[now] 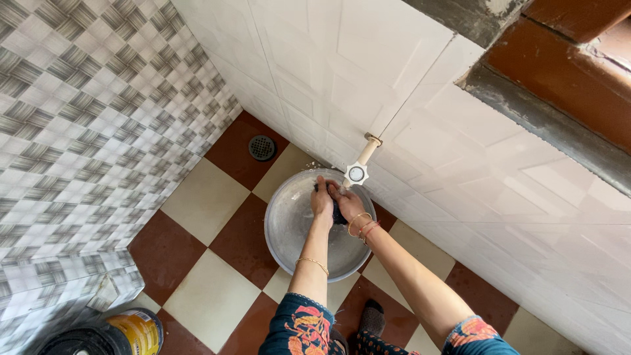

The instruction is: The person wipes the wooden window frame and a wooden door using a dark cloth. They repeatedly dip the cloth into a pink bucket of water, wring it, and continue wiping the surfaces. The task is performed in a domestic setting with tiled floors and visible kitchenware.

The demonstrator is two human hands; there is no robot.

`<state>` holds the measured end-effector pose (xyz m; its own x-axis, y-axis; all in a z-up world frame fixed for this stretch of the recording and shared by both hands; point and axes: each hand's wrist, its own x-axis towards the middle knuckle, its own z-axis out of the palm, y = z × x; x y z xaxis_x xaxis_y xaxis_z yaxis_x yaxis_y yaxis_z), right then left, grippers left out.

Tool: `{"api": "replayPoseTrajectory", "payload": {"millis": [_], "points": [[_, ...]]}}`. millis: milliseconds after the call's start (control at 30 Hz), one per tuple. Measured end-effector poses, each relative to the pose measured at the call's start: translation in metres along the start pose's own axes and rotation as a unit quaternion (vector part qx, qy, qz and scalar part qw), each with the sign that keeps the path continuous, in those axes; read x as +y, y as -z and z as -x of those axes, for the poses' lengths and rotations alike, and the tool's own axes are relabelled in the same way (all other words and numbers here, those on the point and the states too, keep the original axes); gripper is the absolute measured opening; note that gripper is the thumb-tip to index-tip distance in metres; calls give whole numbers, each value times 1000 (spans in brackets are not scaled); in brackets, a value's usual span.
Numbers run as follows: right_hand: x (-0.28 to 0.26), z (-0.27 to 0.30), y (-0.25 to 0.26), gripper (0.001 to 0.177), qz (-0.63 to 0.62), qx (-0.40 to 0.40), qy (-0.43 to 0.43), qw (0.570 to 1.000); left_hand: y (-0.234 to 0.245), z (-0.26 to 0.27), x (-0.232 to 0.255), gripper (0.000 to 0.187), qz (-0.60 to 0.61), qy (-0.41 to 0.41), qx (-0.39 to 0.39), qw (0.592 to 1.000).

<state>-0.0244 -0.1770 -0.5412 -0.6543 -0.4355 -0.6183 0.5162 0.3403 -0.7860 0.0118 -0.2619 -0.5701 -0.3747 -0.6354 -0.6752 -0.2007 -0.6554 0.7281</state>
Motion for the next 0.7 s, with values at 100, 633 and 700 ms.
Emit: {"api": "replayPoseTrajectory", "payload": {"millis": [100, 633, 700], "points": [[-8, -9, -16, 48, 270, 143, -21, 952, 3, 4, -13, 52, 38, -99, -34, 994], [-54, 60, 39, 54, -74, -74, 0, 994, -11, 14, 8, 33, 102, 63, 4, 993], [-92, 90, 43, 72, 138, 88, 112, 980, -26, 7, -14, 22, 93, 112, 3, 989]]}}
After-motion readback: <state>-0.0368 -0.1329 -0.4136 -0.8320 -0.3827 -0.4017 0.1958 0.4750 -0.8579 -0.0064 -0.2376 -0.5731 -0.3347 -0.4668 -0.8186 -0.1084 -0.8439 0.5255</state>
